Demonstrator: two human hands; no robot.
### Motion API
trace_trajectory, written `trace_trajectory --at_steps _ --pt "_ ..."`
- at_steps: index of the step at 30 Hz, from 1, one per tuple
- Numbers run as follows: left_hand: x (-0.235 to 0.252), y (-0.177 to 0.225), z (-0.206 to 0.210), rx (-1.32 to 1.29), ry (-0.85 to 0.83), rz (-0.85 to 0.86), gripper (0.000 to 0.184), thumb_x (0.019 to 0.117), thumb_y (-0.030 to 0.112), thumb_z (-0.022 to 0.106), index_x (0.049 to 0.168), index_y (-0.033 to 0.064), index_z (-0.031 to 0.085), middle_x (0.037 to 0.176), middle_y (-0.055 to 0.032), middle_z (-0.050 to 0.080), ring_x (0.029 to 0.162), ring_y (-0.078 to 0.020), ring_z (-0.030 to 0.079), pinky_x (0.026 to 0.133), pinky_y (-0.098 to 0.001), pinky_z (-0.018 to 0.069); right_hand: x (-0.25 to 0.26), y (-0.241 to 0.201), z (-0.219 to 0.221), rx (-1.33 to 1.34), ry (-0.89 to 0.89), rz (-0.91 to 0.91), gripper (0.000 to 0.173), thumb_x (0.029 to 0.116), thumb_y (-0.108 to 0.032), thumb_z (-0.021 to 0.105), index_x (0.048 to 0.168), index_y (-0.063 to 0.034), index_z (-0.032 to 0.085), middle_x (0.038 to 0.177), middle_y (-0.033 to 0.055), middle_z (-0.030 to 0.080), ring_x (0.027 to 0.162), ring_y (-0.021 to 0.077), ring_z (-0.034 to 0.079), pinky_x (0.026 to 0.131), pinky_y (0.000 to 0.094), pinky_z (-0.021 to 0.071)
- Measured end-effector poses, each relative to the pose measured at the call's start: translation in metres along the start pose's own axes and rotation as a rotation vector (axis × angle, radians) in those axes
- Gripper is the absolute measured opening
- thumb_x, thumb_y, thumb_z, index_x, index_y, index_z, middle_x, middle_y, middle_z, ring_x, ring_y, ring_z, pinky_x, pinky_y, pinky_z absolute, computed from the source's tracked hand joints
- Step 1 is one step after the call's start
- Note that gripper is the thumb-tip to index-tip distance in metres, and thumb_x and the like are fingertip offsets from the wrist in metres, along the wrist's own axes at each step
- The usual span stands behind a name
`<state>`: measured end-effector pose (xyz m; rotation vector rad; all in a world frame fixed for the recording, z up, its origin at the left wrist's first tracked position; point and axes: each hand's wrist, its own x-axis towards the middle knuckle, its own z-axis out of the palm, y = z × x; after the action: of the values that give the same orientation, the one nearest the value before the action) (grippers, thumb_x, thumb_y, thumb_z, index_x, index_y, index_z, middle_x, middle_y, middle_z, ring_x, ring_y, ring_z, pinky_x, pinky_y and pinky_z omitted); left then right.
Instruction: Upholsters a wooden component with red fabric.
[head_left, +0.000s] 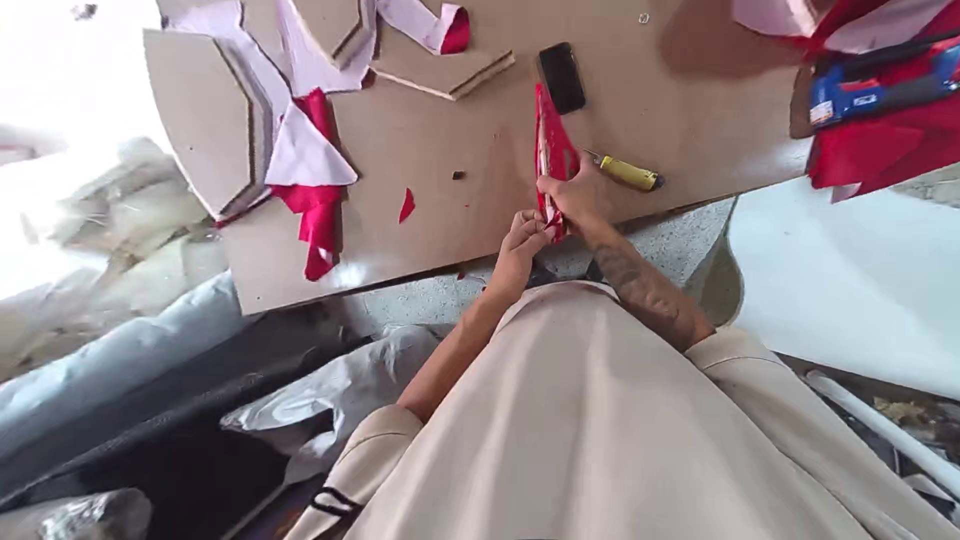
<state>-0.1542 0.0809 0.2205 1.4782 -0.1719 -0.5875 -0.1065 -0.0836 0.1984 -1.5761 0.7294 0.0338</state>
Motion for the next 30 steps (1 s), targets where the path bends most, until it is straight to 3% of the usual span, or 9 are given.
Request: trace_trajectory --at_steps 4,9,14,17,20,23,26,27,30 --pt "-0.003 -0.001 0.017 -0.281 0.009 -0.007 0.009 0.0985 0.011 0.058 0.095 0.0033 0.062 0.124 -0.0129 0.059 0.119 -0.0266 0.059 0.104 -0.0488 0.0518 0.008 -0.007 -0.006 -0.053 0.127 -0.028 0.109 0.0627 -0.033 0.090 0.155 -0.0155 0.036 0.121 0.0142 0.067 0.103 0.0236 0.070 0.083 0.0484 0.0612" --pt "-0.003 -0.009 0.030 -0.109 0.133 0.112 0.031 0.0838 0.005 0.079 0.075 0.0105 0.050 0.108 -0.0076 0.057 0.096 -0.0164 0.057 0.078 -0.0315 0.0522 0.004 -0.011 -0.012 -0.035 0.210 -0.064 0.111 0.0618 -0.033 0.089 0.157 -0.0166 0.035 0.126 0.0120 0.065 0.106 0.0208 0.069 0.085 0.0453 0.0607" --pt "0.000 -0.007 0.034 -0.176 0.136 0.271 0.032 0.0834 -0.001 0.076 0.071 0.0112 0.050 0.103 -0.0058 0.059 0.090 -0.0129 0.056 0.074 -0.0278 0.0504 0.006 -0.021 -0.013 0.050 0.259 -0.123 0.113 0.0619 -0.031 0.090 0.158 -0.0168 0.033 0.134 0.0121 0.062 0.111 0.0192 0.067 0.087 0.0420 0.0609" --pt "0.002 -0.001 0.030 -0.089 0.114 0.314 0.032 0.0853 0.004 0.077 0.068 0.0104 0.052 0.093 -0.0044 0.060 0.082 -0.0116 0.056 0.068 -0.0266 0.0488 0.005 -0.025 -0.015 0.136 0.278 -0.131 0.112 0.0608 -0.029 0.089 0.158 -0.0161 0.035 0.134 0.0116 0.063 0.112 0.0182 0.067 0.087 0.0413 0.0610" --pt "0.008 0.020 0.026 0.315 0.085 0.225 0.025 0.0957 0.024 0.073 0.081 0.0057 0.066 0.085 -0.0046 0.065 0.077 -0.0148 0.063 0.070 -0.0326 0.0563 0.010 -0.026 -0.027 0.069 0.357 -0.225 0.114 0.0626 -0.029 0.090 0.159 -0.0151 0.032 0.136 0.0110 0.062 0.114 0.0183 0.067 0.089 0.0413 0.0608" --pt "0.012 0.037 0.037 0.531 0.000 0.041 0.033 0.0982 0.041 0.068 0.104 0.0083 0.065 0.076 0.0010 0.063 0.065 -0.0088 0.059 0.062 -0.0283 0.0530 0.012 -0.029 -0.036 -0.066 0.381 -0.380 0.118 0.0617 -0.029 0.091 0.160 -0.0114 0.029 0.135 0.0114 0.063 0.102 0.0187 0.071 0.079 0.0411 0.0624" --pt "0.010 0.037 0.048 0.549 0.109 0.063 0.029 0.0982 0.038 0.068 0.092 0.0096 0.067 0.067 0.0038 0.059 0.056 -0.0059 0.054 0.055 -0.0251 0.0485 0.013 -0.029 -0.035 -0.062 0.344 -0.324 0.116 0.0613 -0.031 0.090 0.160 -0.0136 0.031 0.141 0.0095 0.059 0.112 0.0181 0.067 0.087 0.0411 0.0605" --pt "0.008 0.036 0.048 0.513 0.145 0.145 0.029 0.1001 0.033 0.066 0.085 0.0083 0.067 0.064 0.0034 0.059 0.055 -0.0054 0.054 0.053 -0.0245 0.0481 0.017 -0.027 -0.038 -0.005 0.330 -0.256 0.113 0.0622 -0.031 0.090 0.159 -0.0146 0.033 0.138 0.0104 0.061 0.114 0.0193 0.066 0.090 0.0423 0.0595" --pt "-0.015 0.045 0.041 0.445 0.136 0.532 0.041 0.1057 0.019 0.054 0.068 0.0049 0.059 0.060 -0.0005 0.054 0.055 -0.0066 0.051 0.052 -0.0248 0.0438 0.049 -0.009 -0.072 0.248 0.444 -0.104 0.100 0.0715 -0.027 0.090 0.154 -0.0083 0.036 0.123 0.0174 0.066 0.103 0.0263 0.070 0.082 0.0481 0.0627"
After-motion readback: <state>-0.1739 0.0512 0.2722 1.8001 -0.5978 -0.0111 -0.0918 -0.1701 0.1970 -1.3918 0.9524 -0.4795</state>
